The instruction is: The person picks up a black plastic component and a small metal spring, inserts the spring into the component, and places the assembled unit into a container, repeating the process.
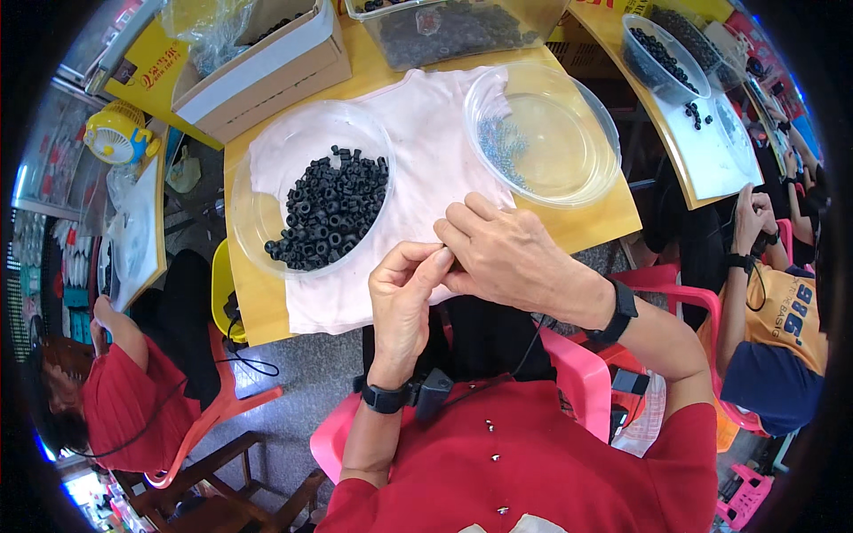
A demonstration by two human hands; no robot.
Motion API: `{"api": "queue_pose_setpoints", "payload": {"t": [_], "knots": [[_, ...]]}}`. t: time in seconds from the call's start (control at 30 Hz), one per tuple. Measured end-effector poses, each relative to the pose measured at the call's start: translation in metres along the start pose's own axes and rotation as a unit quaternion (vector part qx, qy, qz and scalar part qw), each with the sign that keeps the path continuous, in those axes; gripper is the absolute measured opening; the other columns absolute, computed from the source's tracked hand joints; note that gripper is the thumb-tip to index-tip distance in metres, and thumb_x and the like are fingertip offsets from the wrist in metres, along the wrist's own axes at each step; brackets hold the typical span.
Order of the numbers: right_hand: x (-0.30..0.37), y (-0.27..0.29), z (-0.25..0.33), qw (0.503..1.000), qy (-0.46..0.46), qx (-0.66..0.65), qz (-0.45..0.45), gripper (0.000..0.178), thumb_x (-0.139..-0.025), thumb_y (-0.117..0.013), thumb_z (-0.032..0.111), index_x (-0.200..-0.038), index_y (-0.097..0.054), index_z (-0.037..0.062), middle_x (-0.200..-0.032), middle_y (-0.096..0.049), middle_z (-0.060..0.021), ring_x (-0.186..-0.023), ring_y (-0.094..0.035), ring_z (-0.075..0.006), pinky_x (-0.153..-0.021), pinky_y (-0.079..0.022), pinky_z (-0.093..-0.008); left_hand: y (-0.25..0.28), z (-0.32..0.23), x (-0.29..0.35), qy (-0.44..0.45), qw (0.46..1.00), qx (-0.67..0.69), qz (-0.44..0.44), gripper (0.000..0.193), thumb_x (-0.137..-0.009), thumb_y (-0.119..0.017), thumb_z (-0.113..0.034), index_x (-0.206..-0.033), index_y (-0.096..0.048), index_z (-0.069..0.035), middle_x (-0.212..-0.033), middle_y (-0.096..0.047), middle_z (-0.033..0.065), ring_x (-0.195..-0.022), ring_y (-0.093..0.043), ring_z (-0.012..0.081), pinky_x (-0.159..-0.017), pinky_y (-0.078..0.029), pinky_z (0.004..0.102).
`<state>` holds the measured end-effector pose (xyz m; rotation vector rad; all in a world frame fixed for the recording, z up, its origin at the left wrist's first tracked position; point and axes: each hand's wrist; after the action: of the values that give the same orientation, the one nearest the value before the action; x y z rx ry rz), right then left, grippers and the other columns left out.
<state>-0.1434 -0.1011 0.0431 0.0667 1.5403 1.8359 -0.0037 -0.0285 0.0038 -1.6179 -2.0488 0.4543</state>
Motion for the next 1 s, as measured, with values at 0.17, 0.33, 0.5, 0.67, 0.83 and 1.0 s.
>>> {"api": "queue_pose_setpoints", "payload": {"t": [0.17, 0.33, 0.5, 0.67, 0.83, 1.0], "knots": [[0.000, 0.002, -0.001, 0.996, 0.046, 0.076, 0.028, 0.026, -0.072, -0.067, 0.027, -0.073, -0.053, 0.0050, -0.077, -0.050, -0.0056, -0.076, -0.053, -0.0194, -0.059, -0.046, -0.0310, 0.000, -0.002, 0.000, -0.004, 1.000, 0.007, 0.029, 0.011, -0.089, -0.062, -0.005, -0.097, -0.062, 0.002, -0.088, -0.066, 0.0077, -0.079, -0.063, 0.0117, -0.073, -0.052, 0.0251], [-0.001, -0.005, -0.008, 0.994, 0.057, 0.087, 0.034, 0.027, -0.072, -0.067, 0.028, -0.072, -0.053, 0.0048, -0.075, -0.050, -0.0058, -0.075, -0.053, -0.0197, -0.059, -0.046, -0.0315, 0.001, -0.004, 0.004, 0.070, 0.992, -0.041, 0.095, 0.023, -0.097, -0.051, -0.017, -0.103, -0.058, 0.004, -0.087, -0.065, 0.0097, -0.079, -0.065, 0.0162, -0.069, -0.056, 0.0292], [0.004, -0.014, -0.012, 0.991, 0.095, 0.087, 0.041, 0.029, -0.073, -0.066, 0.030, -0.070, -0.053, 0.0041, -0.070, -0.051, -0.0067, -0.072, -0.054, -0.0209, -0.058, -0.046, -0.0323, 0.010, 0.003, 0.005, 0.077, 0.990, -0.034, 0.112, 0.027, -0.099, -0.047, -0.020, -0.104, -0.057, 0.004, -0.088, -0.066, 0.0117, -0.077, -0.066, 0.0183, -0.073, -0.053, 0.0283], [0.008, -0.017, -0.009, 0.990, 0.086, 0.071, 0.081, 0.028, -0.073, -0.064, 0.029, -0.067, -0.054, 0.0034, -0.062, -0.054, -0.0091, -0.060, -0.057, -0.0235, -0.055, -0.045, -0.0323, 0.016, 0.005, 0.006, 0.100, 0.986, -0.033, 0.126, 0.026, -0.099, -0.045, -0.021, -0.100, -0.058, 0.002, -0.085, -0.066, 0.0123, -0.077, -0.065, 0.0178, -0.073, -0.051, 0.0277], [0.008, -0.018, -0.003, 0.990, 0.089, 0.057, 0.089, 0.027, -0.071, -0.064, 0.030, -0.066, -0.056, 0.0041, -0.061, -0.055, -0.0095, -0.059, -0.058, -0.0234, -0.055, -0.046, -0.0329, 0.024, 0.005, 0.003, 0.109, 0.980, -0.013, 0.163, 0.026, -0.099, -0.045, -0.021, -0.098, -0.057, 0.002, -0.085, -0.066, 0.0124, -0.076, -0.065, 0.0188, -0.072, -0.052, 0.0284], [0.007, -0.020, -0.001, 0.990, 0.094, 0.045, 0.095, 0.027, -0.069, -0.064, 0.030, -0.066, -0.057, 0.0041, -0.062, -0.055, -0.0094, -0.060, -0.059, -0.0238, -0.055, -0.046, -0.0334, 0.026, -0.001, 0.002, 0.132, 0.973, -0.002, 0.191, 0.027, -0.100, -0.044, -0.022, -0.097, -0.057, 0.002, -0.085, -0.065, 0.0129, -0.077, -0.065, 0.0202, -0.071, -0.052, 0.0294]]}}
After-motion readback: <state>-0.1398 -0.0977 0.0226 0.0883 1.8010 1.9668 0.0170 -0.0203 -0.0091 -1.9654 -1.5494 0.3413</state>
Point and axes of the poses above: each hand's wrist, its own x-axis away from the middle knuckle, its own y-axis out of the back of the hand, z = x × y
